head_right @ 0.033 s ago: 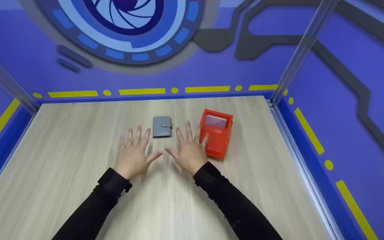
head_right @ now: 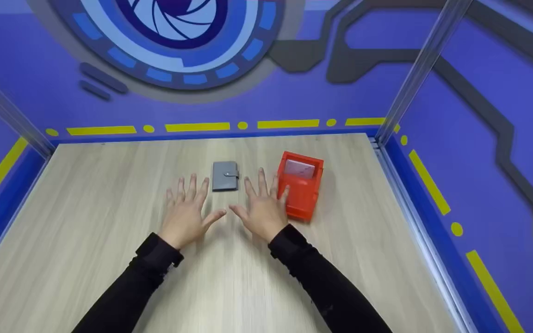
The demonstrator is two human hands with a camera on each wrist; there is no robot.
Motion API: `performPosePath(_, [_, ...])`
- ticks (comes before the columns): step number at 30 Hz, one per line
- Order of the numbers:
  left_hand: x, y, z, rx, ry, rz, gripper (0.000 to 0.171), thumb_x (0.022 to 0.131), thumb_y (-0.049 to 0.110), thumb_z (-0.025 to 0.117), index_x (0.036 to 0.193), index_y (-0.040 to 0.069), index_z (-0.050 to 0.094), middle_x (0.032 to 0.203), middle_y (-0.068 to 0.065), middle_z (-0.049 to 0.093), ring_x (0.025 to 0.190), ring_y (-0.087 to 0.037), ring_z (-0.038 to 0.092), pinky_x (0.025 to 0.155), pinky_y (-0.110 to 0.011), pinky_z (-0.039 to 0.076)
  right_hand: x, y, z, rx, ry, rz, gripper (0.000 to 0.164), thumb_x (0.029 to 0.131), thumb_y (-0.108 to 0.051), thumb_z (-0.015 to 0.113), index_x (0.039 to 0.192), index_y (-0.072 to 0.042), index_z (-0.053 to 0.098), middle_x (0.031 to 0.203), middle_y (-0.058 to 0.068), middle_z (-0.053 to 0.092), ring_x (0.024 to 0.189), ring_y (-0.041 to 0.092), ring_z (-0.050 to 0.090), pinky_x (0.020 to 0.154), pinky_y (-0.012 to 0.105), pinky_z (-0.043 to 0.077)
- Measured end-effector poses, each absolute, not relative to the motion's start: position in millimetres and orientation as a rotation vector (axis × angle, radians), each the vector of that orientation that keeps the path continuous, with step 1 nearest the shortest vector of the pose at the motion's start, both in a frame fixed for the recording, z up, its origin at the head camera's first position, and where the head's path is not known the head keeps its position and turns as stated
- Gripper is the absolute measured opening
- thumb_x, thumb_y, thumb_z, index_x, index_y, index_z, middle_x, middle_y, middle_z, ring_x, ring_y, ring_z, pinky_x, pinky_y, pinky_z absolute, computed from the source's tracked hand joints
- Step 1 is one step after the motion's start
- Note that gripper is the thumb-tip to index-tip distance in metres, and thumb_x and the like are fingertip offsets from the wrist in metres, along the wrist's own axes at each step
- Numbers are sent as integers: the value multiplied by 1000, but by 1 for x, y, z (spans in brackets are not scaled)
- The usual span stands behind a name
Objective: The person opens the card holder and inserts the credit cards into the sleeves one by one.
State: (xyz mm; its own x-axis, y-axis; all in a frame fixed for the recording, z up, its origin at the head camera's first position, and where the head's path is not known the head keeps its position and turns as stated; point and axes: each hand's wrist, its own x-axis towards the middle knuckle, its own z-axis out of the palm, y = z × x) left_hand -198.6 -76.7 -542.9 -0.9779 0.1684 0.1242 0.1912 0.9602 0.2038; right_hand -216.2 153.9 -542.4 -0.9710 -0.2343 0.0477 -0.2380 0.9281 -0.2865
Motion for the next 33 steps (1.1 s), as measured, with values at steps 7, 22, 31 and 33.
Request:
performPosePath(7, [-213, -70, -541, -309, -2931, -346, 95, 101, 74, 61, 171, 14, 40, 175, -25, 40, 163, -52, 37, 129, -76, 25, -220, 162, -537, 344, -3034, 430, 86, 103, -69, 63, 172, -21, 39, 185, 18, 18, 169, 56, 11, 129, 82, 11])
performPosePath(22, [-286, -56, -565, -178, -2839, -518, 38, 104, 37, 76, 90, 2, 80, 89, -16, 81, 83, -36, 78, 76, -52, 62, -212, 165, -526, 397, -2600, 652, 28, 107, -27, 72, 125, -8, 82, 121, 11, 84, 112, 30, 81, 113, 52, 57])
performPosePath(31, [-313, -53, -576, 3, -2978, -521, 54, 100, 54, 77, 93, 1, 81, 110, -23, 79, 107, -42, 73, 91, -57, 61, -203, 165, -533, 410, -2716, 684, 20, 106, -28, 72, 103, -14, 86, 97, 0, 85, 78, 14, 73, 79, 30, 64])
performPosePath(33, [-317, -51, -573, 28, -2999, -582, 54, 100, 53, 79, 102, -1, 80, 112, -23, 79, 110, -43, 73, 93, -57, 61, -204, 168, -535, 411, -2740, 689, 20, 106, -27, 72, 102, -14, 86, 95, 0, 85, 77, 12, 72, 77, 27, 63])
